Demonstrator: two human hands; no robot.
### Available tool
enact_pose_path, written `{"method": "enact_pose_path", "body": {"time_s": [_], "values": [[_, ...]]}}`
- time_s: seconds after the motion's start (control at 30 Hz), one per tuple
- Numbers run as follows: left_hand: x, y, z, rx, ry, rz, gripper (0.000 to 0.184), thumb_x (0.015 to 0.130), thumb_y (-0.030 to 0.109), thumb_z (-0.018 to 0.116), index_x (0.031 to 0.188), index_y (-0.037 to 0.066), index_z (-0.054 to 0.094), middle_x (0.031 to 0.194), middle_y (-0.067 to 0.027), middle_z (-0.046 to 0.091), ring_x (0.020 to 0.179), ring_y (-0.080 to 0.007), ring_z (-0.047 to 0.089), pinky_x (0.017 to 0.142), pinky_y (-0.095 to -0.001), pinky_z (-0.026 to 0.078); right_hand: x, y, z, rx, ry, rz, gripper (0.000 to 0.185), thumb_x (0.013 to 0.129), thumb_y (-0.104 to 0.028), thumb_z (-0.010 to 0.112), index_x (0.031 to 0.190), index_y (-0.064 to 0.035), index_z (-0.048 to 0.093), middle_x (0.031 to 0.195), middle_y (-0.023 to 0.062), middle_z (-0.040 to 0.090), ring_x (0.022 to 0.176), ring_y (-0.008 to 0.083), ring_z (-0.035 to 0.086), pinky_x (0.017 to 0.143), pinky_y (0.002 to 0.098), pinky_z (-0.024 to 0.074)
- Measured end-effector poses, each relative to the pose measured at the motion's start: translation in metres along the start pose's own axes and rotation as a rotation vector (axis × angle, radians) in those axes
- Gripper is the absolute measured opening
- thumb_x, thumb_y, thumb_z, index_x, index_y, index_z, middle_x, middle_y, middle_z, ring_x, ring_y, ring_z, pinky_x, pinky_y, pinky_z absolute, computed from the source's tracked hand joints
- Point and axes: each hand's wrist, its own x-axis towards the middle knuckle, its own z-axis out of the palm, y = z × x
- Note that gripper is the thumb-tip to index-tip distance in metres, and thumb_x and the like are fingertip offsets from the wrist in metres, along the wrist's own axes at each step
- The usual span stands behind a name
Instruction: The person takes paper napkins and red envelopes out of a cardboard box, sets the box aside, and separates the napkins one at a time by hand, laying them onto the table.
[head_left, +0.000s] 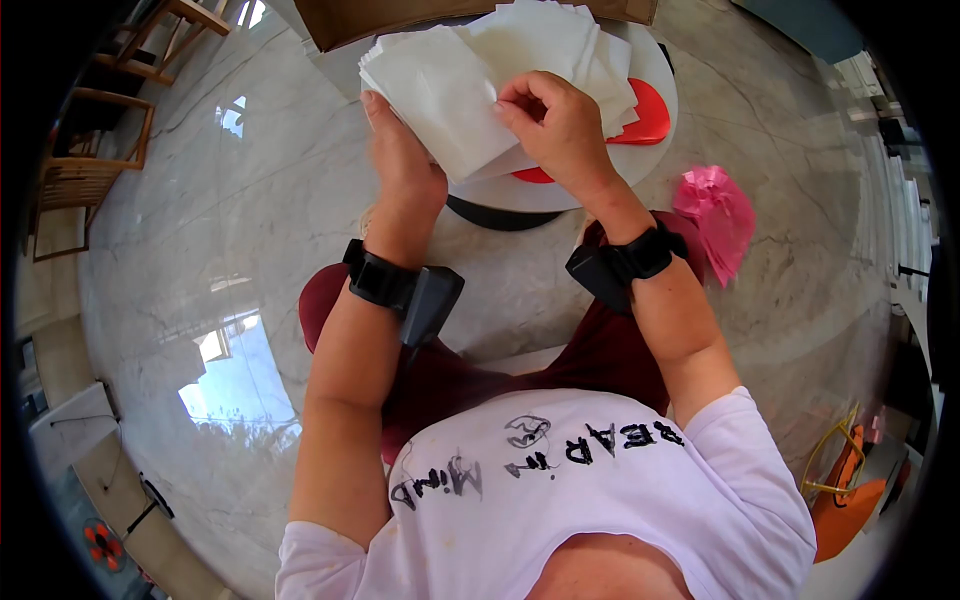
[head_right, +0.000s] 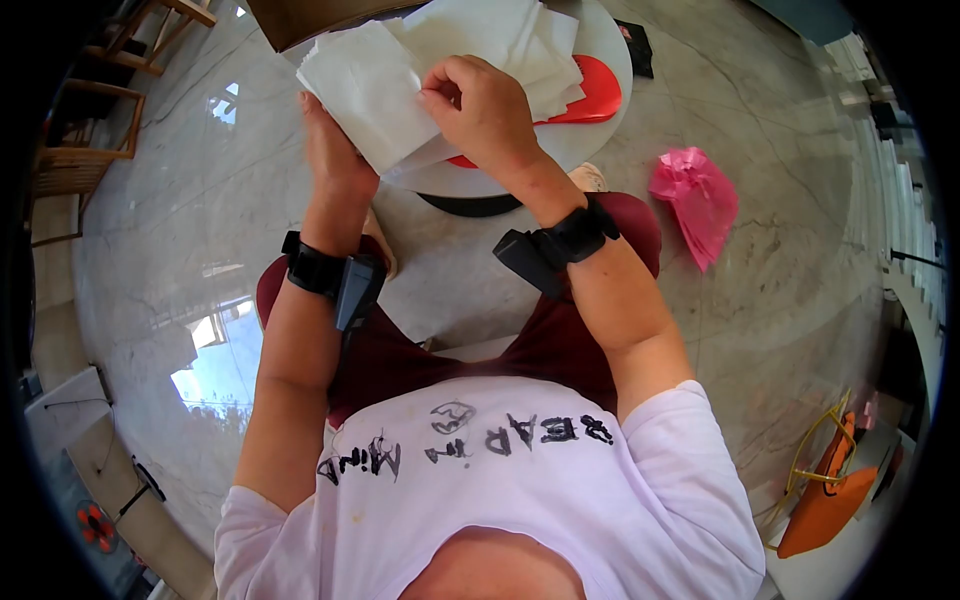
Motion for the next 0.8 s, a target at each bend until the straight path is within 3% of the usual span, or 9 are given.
{"method": "enact_pose_path", "body": {"time_s": [0.2, 0.3, 0.43, 0.47, 0.57, 0.8], "values": [[0.001, 0.0, 0.002, 0.009, 0.04, 0.048, 0.056, 0.101, 0.048, 0.017, 0.136, 0.01, 0.039, 0.134, -0.0076, 0.049, 0.117, -0.0252, 0.053, 0.097, -0.0386, 0.045, 0.002, -0.002, -0.001, 0.05, 0.144, -0.077, 0.012, 0.081, -0.01, 0.067, 0.088, -0.0048, 0.059, 0.076, 0.0074, 0.063, 0.065, 0.0207, 0.062, 0.059, 0.0298, 0.0494], [0.009, 0.003, -0.006, -0.047, -0.008, 0.098, 0.06, 0.099, 0.054, 0.022, 0.138, 0.011, 0.038, 0.136, -0.0052, 0.048, 0.122, -0.0241, 0.049, 0.102, -0.0367, 0.041, 0.007, 0.003, -0.008, -0.008, 0.286, -0.079, 0.012, 0.082, -0.009, 0.066, 0.091, -0.0053, 0.057, 0.074, 0.0073, 0.063, 0.065, 0.0204, 0.063, 0.06, 0.0298, 0.0502], [0.023, 0.028, -0.015, -0.091, -0.082, 0.202, 0.056, 0.099, 0.05, 0.019, 0.137, 0.014, 0.04, 0.134, -0.0036, 0.051, 0.122, -0.0251, 0.05, 0.103, -0.0381, 0.04, 0.017, 0.026, -0.025, -0.07, 0.316, 0.001, 0.017, 0.079, -0.011, 0.068, 0.092, -0.0067, 0.058, 0.075, 0.0048, 0.064, 0.066, 0.0194, 0.063, 0.063, 0.031, 0.0501], [0.02, 0.035, -0.015, -0.111, -0.068, 0.204, 0.055, 0.1, 0.049, 0.019, 0.137, 0.015, 0.04, 0.133, -0.0035, 0.051, 0.122, -0.0254, 0.05, 0.104, -0.0385, 0.04, 0.017, 0.034, -0.03, -0.169, 0.263, -0.013, 0.021, 0.077, -0.012, 0.069, 0.094, -0.0072, 0.059, 0.079, 0.0045, 0.064, 0.068, 0.0191, 0.062, 0.065, 0.0321, 0.0499], [0.017, 0.036, -0.013, -0.124, -0.057, 0.188, 0.054, 0.1, 0.048, 0.017, 0.137, 0.015, 0.04, 0.134, -0.0039, 0.051, 0.123, -0.026, 0.049, 0.104, -0.04, 0.039, 0.02, 0.048, -0.035, -0.491, 0.39, -0.259, 0.022, 0.076, -0.013, 0.07, 0.096, -0.0074, 0.061, 0.083, 0.0047, 0.064, 0.07, 0.0197, 0.061, 0.067, 0.0325, 0.0498], [0.01, 0.015, -0.002, -0.07, -0.008, 0.148, 0.055, 0.101, 0.046, 0.015, 0.135, 0.012, 0.04, 0.135, -0.0069, 0.048, 0.122, -0.0279, 0.049, 0.101, -0.0435, 0.043, 0.006, 0.007, -0.008, 0.019, 0.066, -0.054, 0.031, 0.076, -0.027, 0.075, 0.092, -0.0048, 0.063, 0.078, 0.006, 0.065, 0.066, 0.0174, 0.06, 0.063, 0.0298, 0.0493]]}}
